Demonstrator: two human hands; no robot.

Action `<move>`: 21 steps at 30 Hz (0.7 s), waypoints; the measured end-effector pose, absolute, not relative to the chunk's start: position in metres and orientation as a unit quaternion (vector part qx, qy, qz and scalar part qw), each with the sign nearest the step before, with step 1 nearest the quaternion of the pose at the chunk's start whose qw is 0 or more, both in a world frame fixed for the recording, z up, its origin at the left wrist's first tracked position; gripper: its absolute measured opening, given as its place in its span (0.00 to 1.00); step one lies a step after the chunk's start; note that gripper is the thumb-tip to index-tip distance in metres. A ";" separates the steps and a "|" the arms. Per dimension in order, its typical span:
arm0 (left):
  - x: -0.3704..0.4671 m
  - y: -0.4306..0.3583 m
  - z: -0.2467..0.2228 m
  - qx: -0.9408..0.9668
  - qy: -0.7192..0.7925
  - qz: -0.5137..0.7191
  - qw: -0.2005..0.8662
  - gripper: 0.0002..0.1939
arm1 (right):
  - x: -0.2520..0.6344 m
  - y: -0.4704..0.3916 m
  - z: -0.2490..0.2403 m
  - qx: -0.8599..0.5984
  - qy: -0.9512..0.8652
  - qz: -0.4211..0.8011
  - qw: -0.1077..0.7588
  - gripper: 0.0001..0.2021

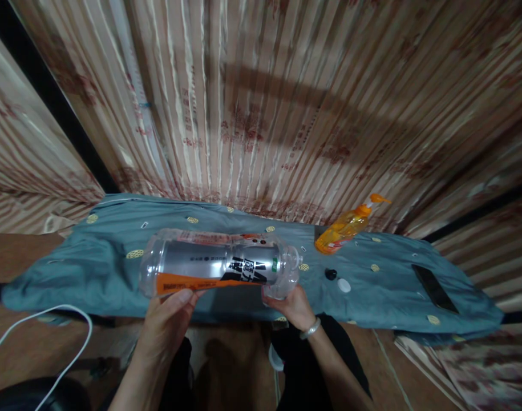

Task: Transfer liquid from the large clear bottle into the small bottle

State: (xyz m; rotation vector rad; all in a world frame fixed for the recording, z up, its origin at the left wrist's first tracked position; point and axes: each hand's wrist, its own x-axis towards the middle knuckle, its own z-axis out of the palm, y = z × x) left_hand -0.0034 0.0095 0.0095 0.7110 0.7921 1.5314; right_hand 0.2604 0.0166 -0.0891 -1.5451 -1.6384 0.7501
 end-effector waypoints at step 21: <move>-0.002 0.010 0.011 0.306 0.332 0.662 0.599 0.24 | 0.258 0.016 -0.084 -0.597 -0.636 0.297 0.388 0.10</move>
